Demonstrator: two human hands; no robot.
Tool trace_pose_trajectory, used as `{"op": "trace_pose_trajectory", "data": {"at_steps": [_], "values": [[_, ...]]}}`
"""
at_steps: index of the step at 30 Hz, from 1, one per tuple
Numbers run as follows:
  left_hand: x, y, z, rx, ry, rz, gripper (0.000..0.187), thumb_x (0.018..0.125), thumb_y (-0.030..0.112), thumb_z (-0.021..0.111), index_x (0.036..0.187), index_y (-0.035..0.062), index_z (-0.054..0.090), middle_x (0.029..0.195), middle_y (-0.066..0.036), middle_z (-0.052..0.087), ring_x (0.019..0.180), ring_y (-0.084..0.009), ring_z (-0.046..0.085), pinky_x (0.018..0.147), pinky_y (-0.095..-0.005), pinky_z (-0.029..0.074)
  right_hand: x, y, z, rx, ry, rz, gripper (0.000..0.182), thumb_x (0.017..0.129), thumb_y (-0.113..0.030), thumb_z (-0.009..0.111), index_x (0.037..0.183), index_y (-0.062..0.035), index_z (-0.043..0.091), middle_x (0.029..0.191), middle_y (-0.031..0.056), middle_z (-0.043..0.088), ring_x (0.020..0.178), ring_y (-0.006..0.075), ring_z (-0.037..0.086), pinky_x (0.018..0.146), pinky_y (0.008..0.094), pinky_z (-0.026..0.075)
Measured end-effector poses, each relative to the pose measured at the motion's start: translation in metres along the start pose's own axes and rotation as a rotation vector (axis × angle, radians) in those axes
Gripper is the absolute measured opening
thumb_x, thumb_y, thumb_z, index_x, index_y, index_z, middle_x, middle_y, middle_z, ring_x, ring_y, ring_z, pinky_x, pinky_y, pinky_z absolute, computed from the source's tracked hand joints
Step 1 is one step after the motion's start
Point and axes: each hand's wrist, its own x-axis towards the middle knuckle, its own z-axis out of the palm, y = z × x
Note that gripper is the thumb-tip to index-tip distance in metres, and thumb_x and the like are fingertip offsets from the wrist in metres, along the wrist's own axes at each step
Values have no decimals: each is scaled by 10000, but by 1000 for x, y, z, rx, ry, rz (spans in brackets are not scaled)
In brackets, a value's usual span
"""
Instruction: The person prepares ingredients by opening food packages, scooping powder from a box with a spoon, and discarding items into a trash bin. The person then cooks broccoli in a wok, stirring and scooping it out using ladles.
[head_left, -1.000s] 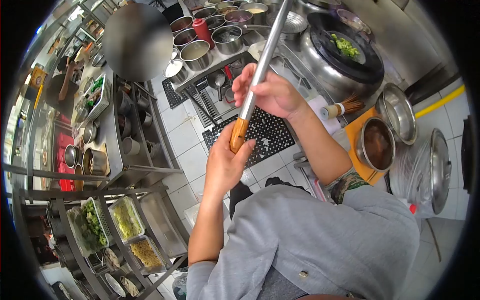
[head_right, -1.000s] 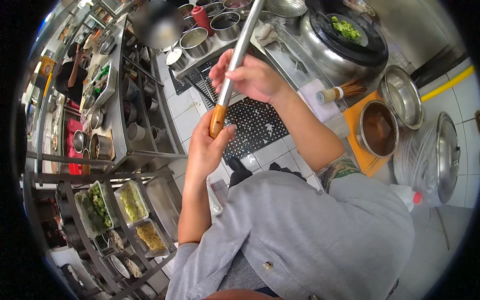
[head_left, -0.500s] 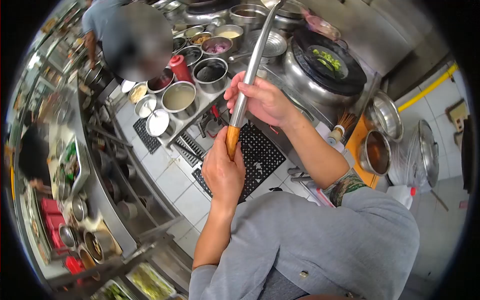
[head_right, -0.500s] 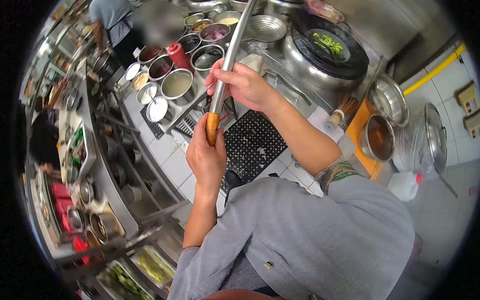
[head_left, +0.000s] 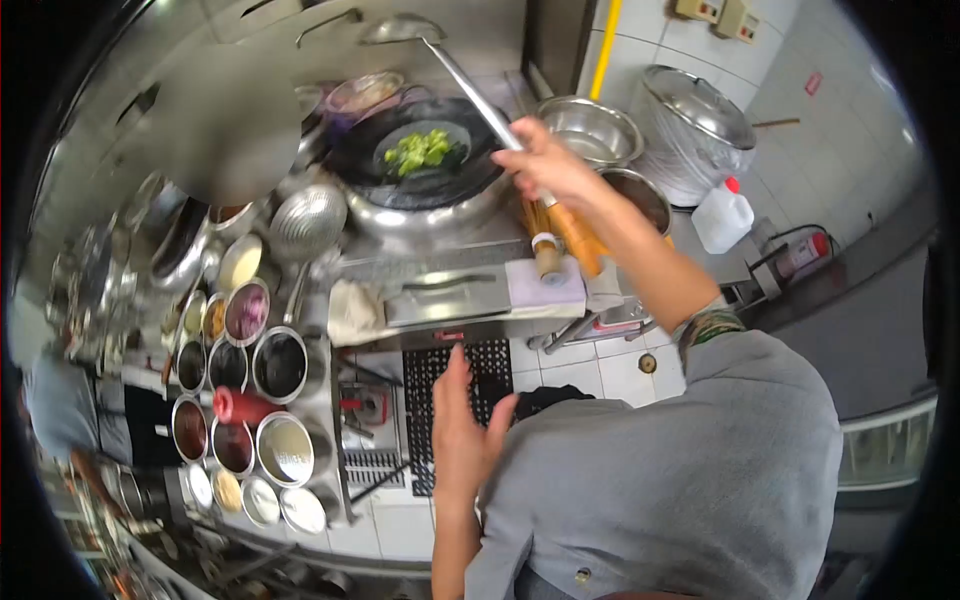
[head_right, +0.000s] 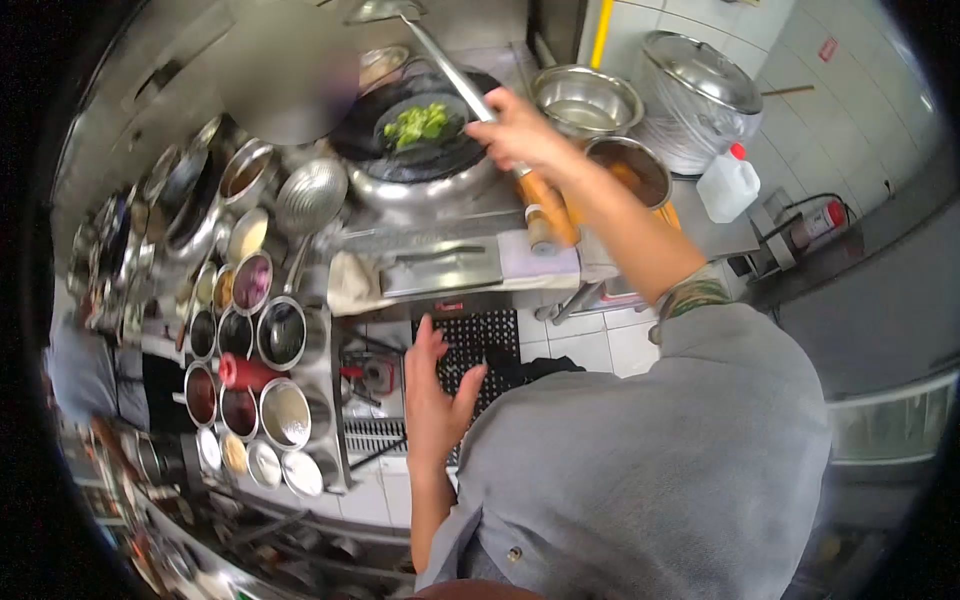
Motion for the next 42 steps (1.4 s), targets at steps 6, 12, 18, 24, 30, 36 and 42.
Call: {"op": "trace_pose_trajectory", "data": {"at_steps": [6,12,18,24,30,36,42], "values": [[-5,-88,-21,17,94,-370,717,860,99,752,1473,6,392,1193,-191,594,964,-251,620,865,-355,514,66,93,-184,-1032,437,-182,443,875,-199,650,1300,-113,555,1089,210,676,1048,384,633,919,461,502],[17,-126,-27,96,29,-605,678,900,121,713,1474,-6,375,1171,-184,577,946,-243,625,830,-355,521,100,135,-235,-1125,434,127,435,887,-188,612,1316,-121,583,1172,237,655,1137,405,604,983,502,474],[54,-131,-19,177,-36,-588,636,899,111,707,1449,-12,414,1126,-170,595,932,-241,633,814,-352,519,124,157,-248,-1177,416,234,421,890,-227,616,1294,-108,614,1177,230,660,1130,400,612,978,504,478],[67,-117,-27,9,20,-580,578,927,87,667,1446,-7,430,1160,-158,607,958,-220,624,842,-350,516,111,72,-150,-792,404,-176,420,948,-365,631,1243,-65,645,1187,164,681,1113,323,645,978,429,499],[132,-31,-54,81,559,-22,542,1044,269,415,1467,-64,348,1501,-212,383,1365,-307,416,1130,-407,346,17,15,146,474,-906,-269,891,984,-527,516,1588,-60,57,1635,151,169,1468,267,274,1164,410,306],[8,-55,-34,509,817,-61,880,995,455,504,1555,-46,47,1601,-313,75,1493,-423,120,1209,-453,107,-99,-41,336,810,-1196,-679,574,1066,-334,342,1542,-25,252,1557,164,335,1404,295,383,1162,423,289],[-152,68,-180,517,1211,96,900,938,630,471,1535,-14,276,1602,-332,113,1513,-443,56,1193,-515,-21,-307,-88,396,921,-1833,-511,660,1017,-391,412,1535,1,297,1641,183,156,1524,332,133,1222,481,65]]}}
